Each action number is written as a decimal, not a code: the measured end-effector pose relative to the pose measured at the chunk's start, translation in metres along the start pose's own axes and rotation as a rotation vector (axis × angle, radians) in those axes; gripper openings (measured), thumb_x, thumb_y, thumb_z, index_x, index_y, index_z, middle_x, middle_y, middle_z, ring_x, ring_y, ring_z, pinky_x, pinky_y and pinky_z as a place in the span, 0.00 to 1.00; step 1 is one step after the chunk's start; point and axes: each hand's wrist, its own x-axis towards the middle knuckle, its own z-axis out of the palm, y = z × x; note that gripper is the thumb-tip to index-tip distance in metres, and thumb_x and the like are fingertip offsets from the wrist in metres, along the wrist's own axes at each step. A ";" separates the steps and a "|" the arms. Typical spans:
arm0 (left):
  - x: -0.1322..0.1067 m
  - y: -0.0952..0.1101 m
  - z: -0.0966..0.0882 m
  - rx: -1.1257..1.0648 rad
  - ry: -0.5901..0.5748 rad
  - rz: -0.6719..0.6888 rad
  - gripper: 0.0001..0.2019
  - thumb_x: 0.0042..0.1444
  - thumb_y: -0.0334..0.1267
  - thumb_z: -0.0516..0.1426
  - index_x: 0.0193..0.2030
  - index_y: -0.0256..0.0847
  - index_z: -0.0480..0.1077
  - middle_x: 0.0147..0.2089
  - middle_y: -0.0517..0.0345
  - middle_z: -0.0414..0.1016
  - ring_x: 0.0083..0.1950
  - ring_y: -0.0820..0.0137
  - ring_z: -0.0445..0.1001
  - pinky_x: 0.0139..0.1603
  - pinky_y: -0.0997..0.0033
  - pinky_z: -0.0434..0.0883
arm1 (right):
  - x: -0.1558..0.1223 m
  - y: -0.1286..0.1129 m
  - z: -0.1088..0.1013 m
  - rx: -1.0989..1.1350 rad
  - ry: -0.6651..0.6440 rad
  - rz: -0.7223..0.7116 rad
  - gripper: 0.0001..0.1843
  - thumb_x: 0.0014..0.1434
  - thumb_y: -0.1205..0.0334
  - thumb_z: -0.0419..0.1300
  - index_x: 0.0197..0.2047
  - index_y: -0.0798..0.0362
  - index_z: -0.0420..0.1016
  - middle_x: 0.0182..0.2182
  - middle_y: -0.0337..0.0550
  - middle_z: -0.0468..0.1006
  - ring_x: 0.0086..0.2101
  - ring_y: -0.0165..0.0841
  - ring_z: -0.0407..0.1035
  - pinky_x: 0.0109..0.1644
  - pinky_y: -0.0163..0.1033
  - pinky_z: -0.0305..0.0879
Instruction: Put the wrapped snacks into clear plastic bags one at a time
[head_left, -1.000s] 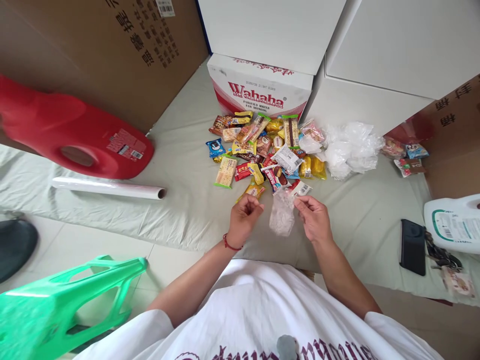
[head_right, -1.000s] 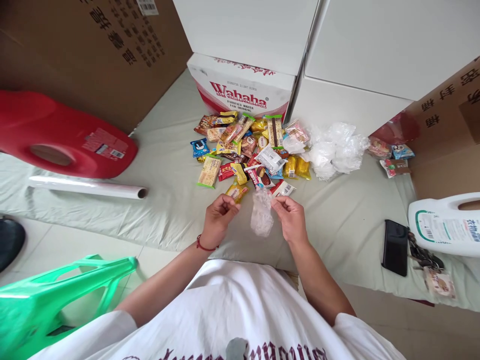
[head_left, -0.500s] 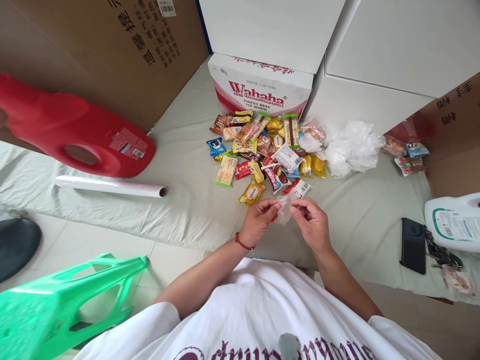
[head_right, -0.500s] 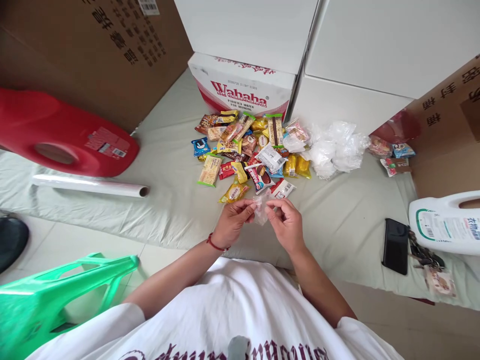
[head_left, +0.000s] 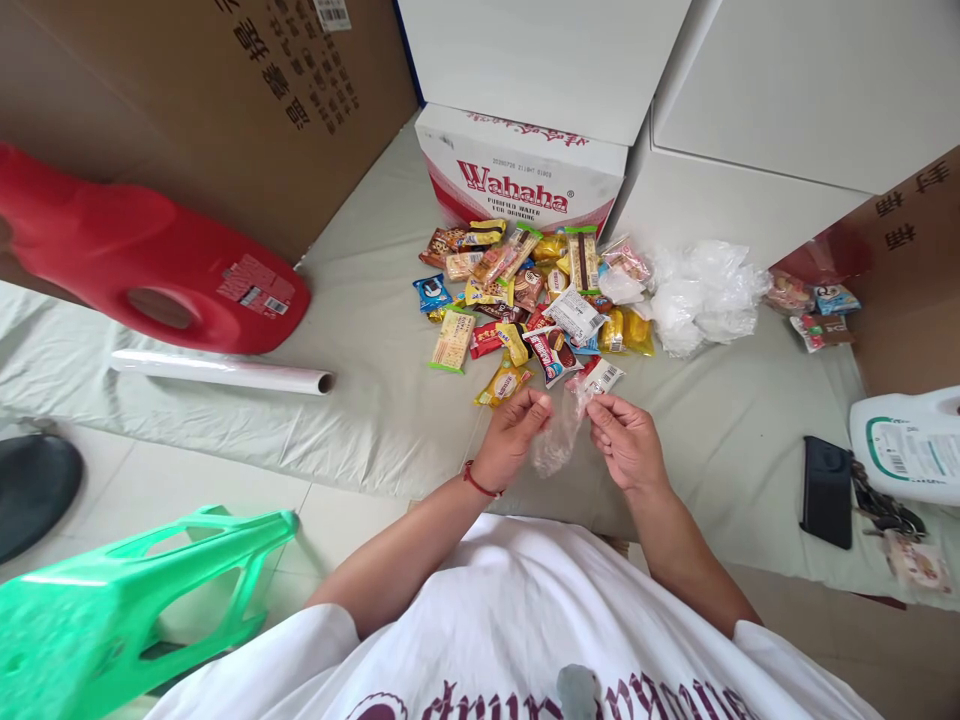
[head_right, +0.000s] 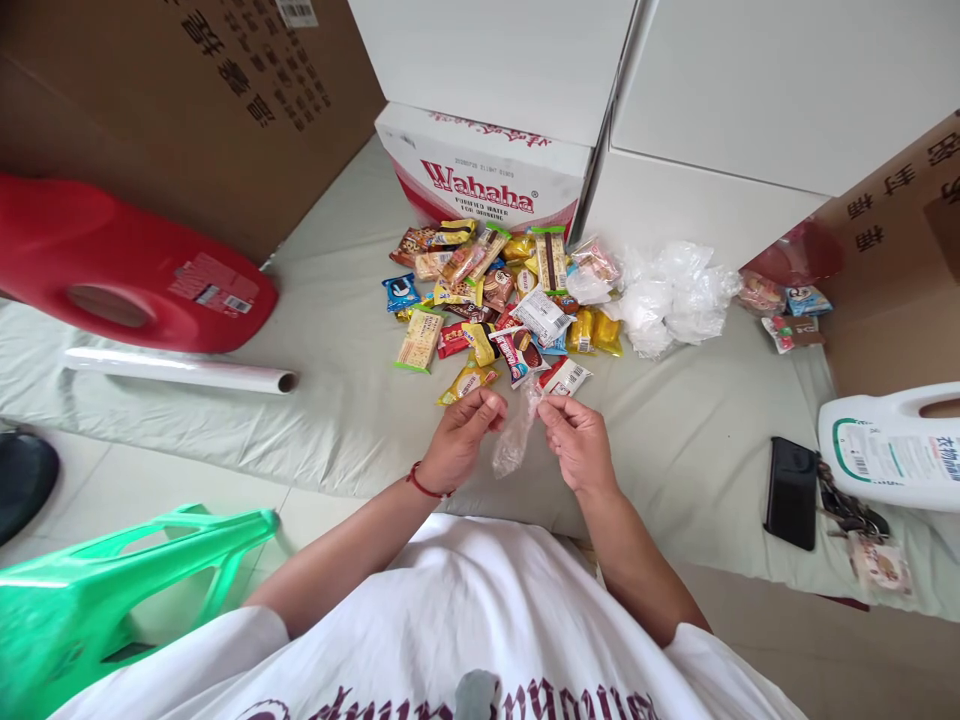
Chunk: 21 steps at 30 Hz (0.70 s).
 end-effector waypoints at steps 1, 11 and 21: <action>-0.001 0.001 0.003 0.025 -0.021 0.002 0.23 0.56 0.60 0.65 0.33 0.39 0.74 0.30 0.60 0.71 0.34 0.71 0.66 0.38 0.69 0.63 | -0.001 0.002 0.002 -0.035 -0.001 -0.007 0.22 0.49 0.42 0.74 0.36 0.51 0.80 0.20 0.32 0.64 0.19 0.23 0.48 0.22 0.33 0.43; 0.000 0.000 0.001 -0.125 0.059 -0.010 0.21 0.53 0.55 0.68 0.30 0.41 0.68 0.28 0.63 0.67 0.31 0.74 0.63 0.34 0.71 0.63 | -0.007 -0.003 -0.001 -0.137 0.001 -0.107 0.17 0.55 0.45 0.70 0.36 0.49 0.77 0.29 0.38 0.74 0.23 0.26 0.54 0.25 0.34 0.50; 0.004 -0.002 -0.002 -0.153 0.152 -0.026 0.22 0.55 0.58 0.66 0.36 0.45 0.65 0.36 0.61 0.72 0.38 0.70 0.71 0.41 0.69 0.70 | 0.002 -0.002 -0.014 0.117 0.004 0.023 0.20 0.55 0.40 0.66 0.36 0.48 0.71 0.38 0.43 0.76 0.37 0.34 0.71 0.39 0.39 0.72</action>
